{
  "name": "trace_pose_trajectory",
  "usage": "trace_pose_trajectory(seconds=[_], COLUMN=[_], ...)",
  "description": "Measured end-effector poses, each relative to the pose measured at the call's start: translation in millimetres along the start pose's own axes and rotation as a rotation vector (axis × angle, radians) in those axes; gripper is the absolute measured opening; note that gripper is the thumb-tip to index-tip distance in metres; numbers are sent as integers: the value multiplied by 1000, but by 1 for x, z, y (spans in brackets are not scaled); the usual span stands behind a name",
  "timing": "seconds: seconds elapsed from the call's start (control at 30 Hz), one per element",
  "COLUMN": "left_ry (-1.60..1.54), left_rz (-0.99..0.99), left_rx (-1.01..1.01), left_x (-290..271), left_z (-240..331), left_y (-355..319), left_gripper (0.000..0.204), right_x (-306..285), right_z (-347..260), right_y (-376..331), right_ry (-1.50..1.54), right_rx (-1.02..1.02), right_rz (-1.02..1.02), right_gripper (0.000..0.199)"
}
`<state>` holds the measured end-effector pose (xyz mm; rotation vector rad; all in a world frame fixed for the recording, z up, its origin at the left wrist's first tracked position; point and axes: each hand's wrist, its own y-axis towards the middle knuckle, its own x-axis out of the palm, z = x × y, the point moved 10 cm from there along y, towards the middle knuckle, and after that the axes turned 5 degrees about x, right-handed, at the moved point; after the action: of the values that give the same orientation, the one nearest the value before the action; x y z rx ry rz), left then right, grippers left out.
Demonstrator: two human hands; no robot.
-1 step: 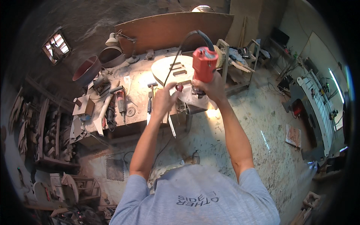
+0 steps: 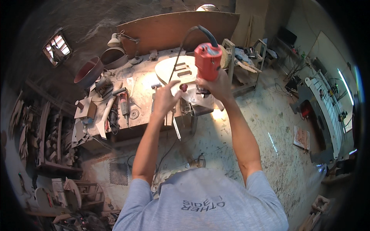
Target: The person sands the neck of a wooden guitar body using a sanding block. They then pick up a fretboard and align it with the neck to check the fit. The person uses a red power drill to work on the guitar body and continues to adjust the fretboard placement.
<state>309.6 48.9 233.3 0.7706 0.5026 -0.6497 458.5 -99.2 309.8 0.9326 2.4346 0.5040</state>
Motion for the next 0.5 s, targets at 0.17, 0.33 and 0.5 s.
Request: trace_pose_trajectory(seconds=[0.17,0.33,0.5], left_ry=[-663,-383,-466], left_rz=[361,682,730], left_rx=[312,283,176], left_x=[-124,-187,-204], left_z=[98,117,86], left_y=[8,-28,-58], left_gripper=[29,25,12], right_x=[15,61,86], right_z=[-83,-138,-146], right_y=[18,18,14], right_ry=[-161,-311,-478], right_rx=[-174,-534,-584], right_rz=[-64,-153,-193], right_gripper=[49,46,48])
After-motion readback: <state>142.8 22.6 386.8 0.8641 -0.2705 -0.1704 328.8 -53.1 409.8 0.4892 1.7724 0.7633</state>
